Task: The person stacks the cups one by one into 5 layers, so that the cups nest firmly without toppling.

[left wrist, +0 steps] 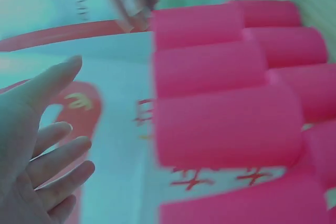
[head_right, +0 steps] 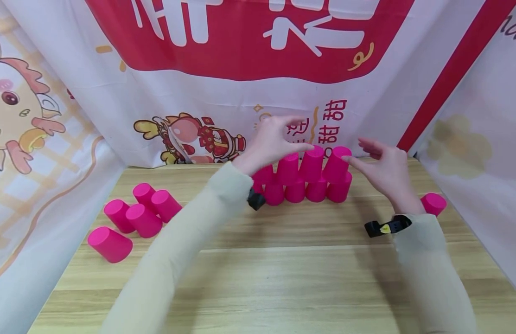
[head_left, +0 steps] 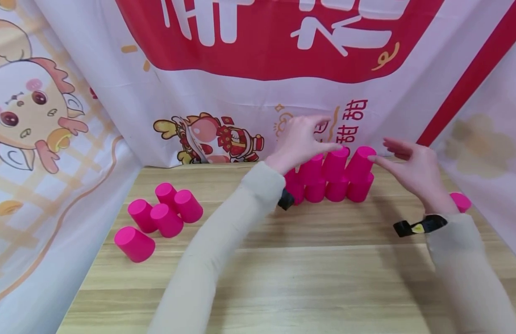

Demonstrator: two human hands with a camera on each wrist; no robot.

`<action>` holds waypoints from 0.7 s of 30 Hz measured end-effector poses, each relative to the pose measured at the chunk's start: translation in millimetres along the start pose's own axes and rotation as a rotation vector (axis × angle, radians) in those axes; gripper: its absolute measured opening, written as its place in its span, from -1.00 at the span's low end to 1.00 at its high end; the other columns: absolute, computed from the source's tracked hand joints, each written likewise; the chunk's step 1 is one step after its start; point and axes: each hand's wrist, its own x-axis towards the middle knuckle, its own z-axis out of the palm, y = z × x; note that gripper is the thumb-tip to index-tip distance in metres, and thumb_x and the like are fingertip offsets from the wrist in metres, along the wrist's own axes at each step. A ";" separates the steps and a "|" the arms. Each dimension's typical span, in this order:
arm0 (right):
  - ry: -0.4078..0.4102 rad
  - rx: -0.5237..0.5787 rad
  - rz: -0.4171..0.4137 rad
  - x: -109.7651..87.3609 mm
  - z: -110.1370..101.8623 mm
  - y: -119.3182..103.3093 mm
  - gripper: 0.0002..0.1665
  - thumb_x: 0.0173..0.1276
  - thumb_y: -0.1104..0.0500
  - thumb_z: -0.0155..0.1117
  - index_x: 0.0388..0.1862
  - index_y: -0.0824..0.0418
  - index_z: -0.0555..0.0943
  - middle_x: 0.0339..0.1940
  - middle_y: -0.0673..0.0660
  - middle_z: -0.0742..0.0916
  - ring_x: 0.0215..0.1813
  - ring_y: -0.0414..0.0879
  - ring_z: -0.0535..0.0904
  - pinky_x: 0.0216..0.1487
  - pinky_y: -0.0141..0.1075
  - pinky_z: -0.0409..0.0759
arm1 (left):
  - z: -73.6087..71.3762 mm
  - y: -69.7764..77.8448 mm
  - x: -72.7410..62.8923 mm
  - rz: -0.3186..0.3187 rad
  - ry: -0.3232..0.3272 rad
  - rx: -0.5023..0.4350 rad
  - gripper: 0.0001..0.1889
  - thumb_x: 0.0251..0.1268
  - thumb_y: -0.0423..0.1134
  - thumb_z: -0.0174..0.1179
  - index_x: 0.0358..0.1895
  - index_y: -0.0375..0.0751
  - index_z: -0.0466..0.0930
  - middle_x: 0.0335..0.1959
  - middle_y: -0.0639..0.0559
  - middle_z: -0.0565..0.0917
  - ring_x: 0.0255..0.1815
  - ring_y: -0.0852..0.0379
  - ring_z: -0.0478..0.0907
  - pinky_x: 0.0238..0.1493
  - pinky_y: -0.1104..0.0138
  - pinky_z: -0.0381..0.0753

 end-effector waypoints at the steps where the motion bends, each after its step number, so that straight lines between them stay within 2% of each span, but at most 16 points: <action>1: 0.012 -0.003 0.009 -2.4 -3.7 2.0 -0.03 0.27 -0.35 0.40 0.56 0.03 0.39 0.39 0.23 0.57 0.34 0.25 0.48 0.24 0.12 0.54 | -7.9 -1.6 -3.9 0.006 0.026 -0.033 -0.21 0.14 0.23 0.45 0.45 0.08 0.47 0.29 0.22 0.59 0.19 0.28 0.49 0.14 0.45 0.44; 5: 0.042 -0.004 0.051 -13.1 -19.2 13.2 -0.05 0.31 -0.33 0.37 0.58 -0.02 0.35 0.45 0.17 0.51 0.43 0.22 0.38 0.30 0.07 0.50 | -36.7 -11.9 -25.4 -0.001 0.131 -0.121 -0.23 0.14 0.21 0.47 0.43 0.08 0.50 0.32 0.23 0.56 0.31 0.30 0.42 0.25 0.41 0.42; 7: 0.054 0.000 0.073 -20.6 -26.8 21.1 -0.07 0.32 -0.32 0.36 0.59 -0.07 0.34 0.48 0.16 0.49 0.47 0.22 0.33 0.35 0.05 0.45 | -48.8 -19.4 -39.0 -0.020 0.181 -0.153 -0.24 0.12 0.20 0.49 0.41 0.09 0.52 0.29 0.23 0.58 0.28 0.30 0.43 0.25 0.35 0.45; 9: 0.057 0.022 0.092 -29.6 -33.9 30.3 -0.10 0.35 -0.28 0.36 0.59 -0.09 0.33 0.52 0.14 0.45 0.51 0.21 0.26 0.43 0.04 0.35 | -58.8 -28.9 -53.0 -0.032 0.224 -0.164 -0.25 0.10 0.20 0.50 0.39 0.10 0.54 0.28 0.24 0.59 0.28 0.31 0.44 0.26 0.31 0.46; 10: 0.061 0.016 0.097 -33.6 -37.0 35.1 -0.10 0.37 -0.27 0.35 0.60 -0.08 0.32 0.53 0.16 0.43 0.51 0.25 0.24 0.43 0.09 0.33 | -63.0 -34.8 -60.5 -0.030 0.248 -0.170 -0.26 0.10 0.17 0.52 0.38 0.08 0.55 0.27 0.23 0.60 0.28 0.31 0.45 0.27 0.30 0.46; 13: 0.079 0.019 0.126 -44.2 -44.1 51.0 -0.10 0.37 -0.25 0.36 0.60 -0.04 0.31 0.55 0.17 0.40 0.53 0.29 0.21 0.46 0.07 0.28 | -73.6 -53.5 -83.9 -0.024 0.311 -0.161 -0.28 0.10 0.13 0.53 0.36 0.04 0.58 0.26 0.17 0.63 0.27 0.30 0.49 0.26 0.30 0.47; 15: 0.074 0.015 0.161 -50.5 -47.6 62.2 -0.09 0.37 -0.26 0.36 0.61 -0.05 0.30 0.56 0.14 0.38 0.53 0.31 0.18 0.47 0.01 0.29 | -79.4 -67.0 -100.1 -0.039 0.353 -0.138 -0.29 0.09 0.12 0.54 0.34 0.04 0.59 0.23 0.12 0.65 0.25 0.27 0.52 0.33 0.25 0.41; 16: 0.086 0.000 0.164 -53.0 -48.6 67.7 -0.08 0.35 -0.26 0.37 0.60 -0.03 0.31 0.56 0.17 0.39 0.51 0.34 0.20 0.42 -0.15 0.35 | -82.4 -72.9 -108.3 -0.047 0.374 -0.131 -0.30 0.09 0.10 0.54 0.34 0.03 0.60 0.22 0.10 0.66 0.23 0.25 0.53 0.31 0.24 0.42; 17: 0.091 0.000 0.170 -56.7 -49.5 73.7 -0.07 0.35 -0.25 0.39 0.60 -0.02 0.31 0.55 0.18 0.39 0.50 0.35 0.20 0.35 -0.33 0.37 | -85.2 -78.3 -116.6 -0.064 0.391 -0.130 -0.30 0.09 0.11 0.55 0.33 0.03 0.61 0.21 0.10 0.67 0.22 0.22 0.54 0.27 0.21 0.46; 19: 0.089 -0.019 0.180 -64.0 -51.2 84.7 -0.06 0.35 -0.23 0.40 0.61 0.02 0.30 0.54 0.24 0.39 0.48 0.40 0.20 0.15 -0.48 0.37 | -90.7 -88.8 -132.8 -0.103 0.418 -0.134 -0.32 0.08 0.09 0.55 0.32 0.03 0.62 0.20 0.10 0.67 0.18 0.17 0.57 0.22 0.17 0.51; 21: 0.087 -0.042 0.177 -70.7 -52.0 94.4 -0.04 0.37 -0.21 0.38 0.62 0.10 0.26 0.54 0.32 0.35 0.50 0.42 0.17 0.09 -0.56 0.32 | -95.0 -98.5 -149.3 -0.137 0.435 -0.137 -0.33 0.08 0.09 0.56 0.31 0.03 0.63 0.19 0.10 0.68 0.17 0.16 0.57 0.20 0.14 0.53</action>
